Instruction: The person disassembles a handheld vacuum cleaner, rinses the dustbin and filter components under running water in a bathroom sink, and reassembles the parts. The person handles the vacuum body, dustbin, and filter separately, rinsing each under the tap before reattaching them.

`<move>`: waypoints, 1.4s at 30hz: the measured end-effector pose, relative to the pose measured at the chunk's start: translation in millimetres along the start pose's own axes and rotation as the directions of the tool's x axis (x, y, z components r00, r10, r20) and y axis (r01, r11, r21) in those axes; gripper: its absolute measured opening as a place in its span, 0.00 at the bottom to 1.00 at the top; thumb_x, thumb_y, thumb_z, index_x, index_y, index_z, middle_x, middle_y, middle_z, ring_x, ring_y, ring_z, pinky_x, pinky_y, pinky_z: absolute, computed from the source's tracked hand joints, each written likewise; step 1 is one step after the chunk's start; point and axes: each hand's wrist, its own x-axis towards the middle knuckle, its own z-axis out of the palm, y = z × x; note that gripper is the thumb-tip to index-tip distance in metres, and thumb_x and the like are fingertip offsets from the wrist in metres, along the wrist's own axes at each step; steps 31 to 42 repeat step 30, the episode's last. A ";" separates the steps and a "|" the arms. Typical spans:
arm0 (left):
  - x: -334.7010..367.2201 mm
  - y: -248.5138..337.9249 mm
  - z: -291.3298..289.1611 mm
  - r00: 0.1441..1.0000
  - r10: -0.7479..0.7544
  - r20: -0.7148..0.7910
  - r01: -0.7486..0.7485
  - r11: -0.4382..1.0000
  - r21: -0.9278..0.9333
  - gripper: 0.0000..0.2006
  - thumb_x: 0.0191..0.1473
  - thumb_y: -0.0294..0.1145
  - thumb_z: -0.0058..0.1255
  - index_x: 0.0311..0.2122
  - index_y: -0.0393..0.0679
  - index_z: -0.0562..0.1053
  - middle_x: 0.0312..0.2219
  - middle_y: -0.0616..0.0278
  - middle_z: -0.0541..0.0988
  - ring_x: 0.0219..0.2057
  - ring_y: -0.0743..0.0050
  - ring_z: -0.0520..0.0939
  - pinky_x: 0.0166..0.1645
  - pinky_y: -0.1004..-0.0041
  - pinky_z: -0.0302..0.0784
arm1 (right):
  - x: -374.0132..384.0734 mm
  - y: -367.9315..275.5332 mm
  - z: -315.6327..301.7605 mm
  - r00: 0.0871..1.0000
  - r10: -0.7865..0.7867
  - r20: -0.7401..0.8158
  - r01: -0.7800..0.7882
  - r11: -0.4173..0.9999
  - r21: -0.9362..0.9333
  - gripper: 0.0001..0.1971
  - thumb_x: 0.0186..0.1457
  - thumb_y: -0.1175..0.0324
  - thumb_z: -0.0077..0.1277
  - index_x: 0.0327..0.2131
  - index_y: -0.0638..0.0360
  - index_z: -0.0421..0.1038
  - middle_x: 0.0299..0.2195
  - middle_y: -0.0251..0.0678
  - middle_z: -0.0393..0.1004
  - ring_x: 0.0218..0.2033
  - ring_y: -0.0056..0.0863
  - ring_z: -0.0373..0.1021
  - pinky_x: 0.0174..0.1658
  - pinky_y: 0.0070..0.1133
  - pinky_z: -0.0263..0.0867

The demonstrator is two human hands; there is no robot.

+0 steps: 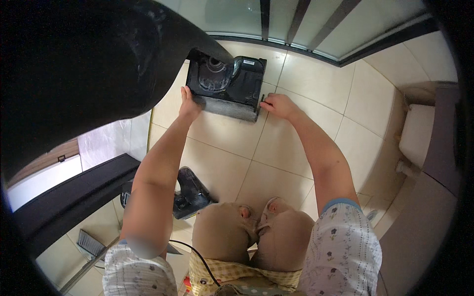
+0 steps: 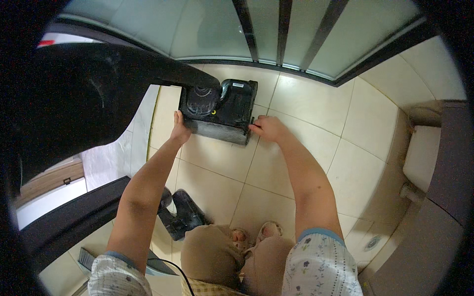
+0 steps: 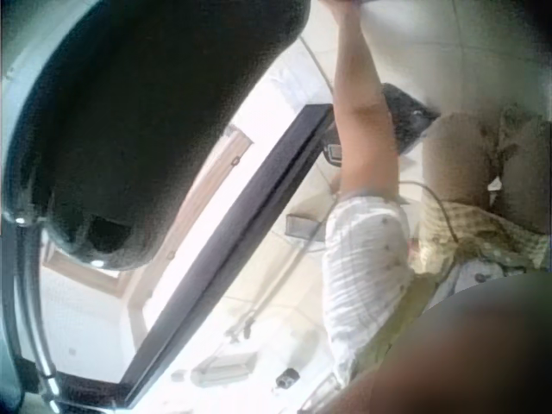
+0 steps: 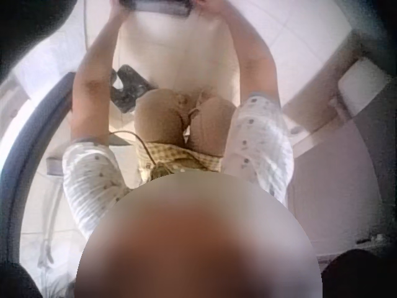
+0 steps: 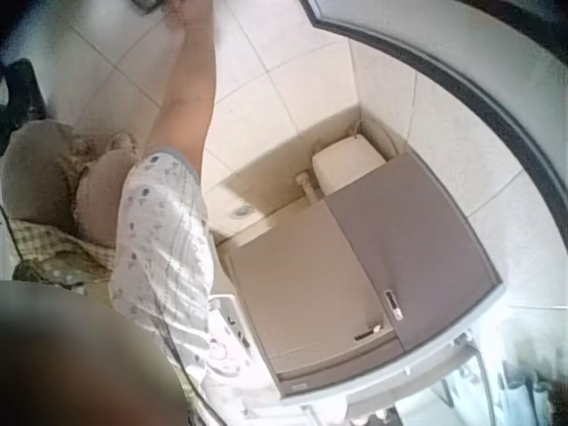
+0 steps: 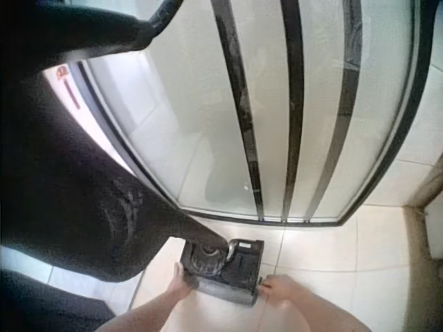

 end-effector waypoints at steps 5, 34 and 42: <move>37.3 -105.9 63.5 0.984 0.109 -0.140 -0.045 0.917 0.397 0.46 0.46 0.30 0.51 0.65 0.35 0.35 0.65 0.44 0.33 0.65 0.49 0.51 0.65 0.68 0.55 | -39.3 5.1 -46.9 0.972 -0.198 0.123 0.220 0.953 -0.206 0.19 0.57 0.54 0.46 0.23 0.57 0.75 0.27 0.36 0.72 0.36 0.35 0.70 0.46 0.36 0.63; -342.1 365.5 -159.3 0.415 0.376 0.828 0.842 0.185 -0.506 0.44 0.48 0.69 0.46 0.62 0.48 0.54 0.55 0.61 0.66 0.56 0.64 0.65 0.59 0.59 0.61 | -339.9 -316.1 -240.4 0.832 -0.214 -0.511 -0.005 0.920 -0.393 0.09 0.30 0.69 0.54 0.22 0.51 0.66 0.25 0.28 0.67 0.39 0.27 0.70 0.54 0.28 0.64; -342.1 365.5 -159.3 0.415 0.376 0.828 0.842 0.185 -0.506 0.44 0.48 0.69 0.46 0.62 0.48 0.54 0.55 0.61 0.66 0.56 0.64 0.65 0.59 0.59 0.61 | -339.9 -316.1 -240.4 0.832 -0.214 -0.511 -0.005 0.920 -0.393 0.09 0.30 0.69 0.54 0.22 0.51 0.66 0.25 0.28 0.67 0.39 0.27 0.70 0.54 0.28 0.64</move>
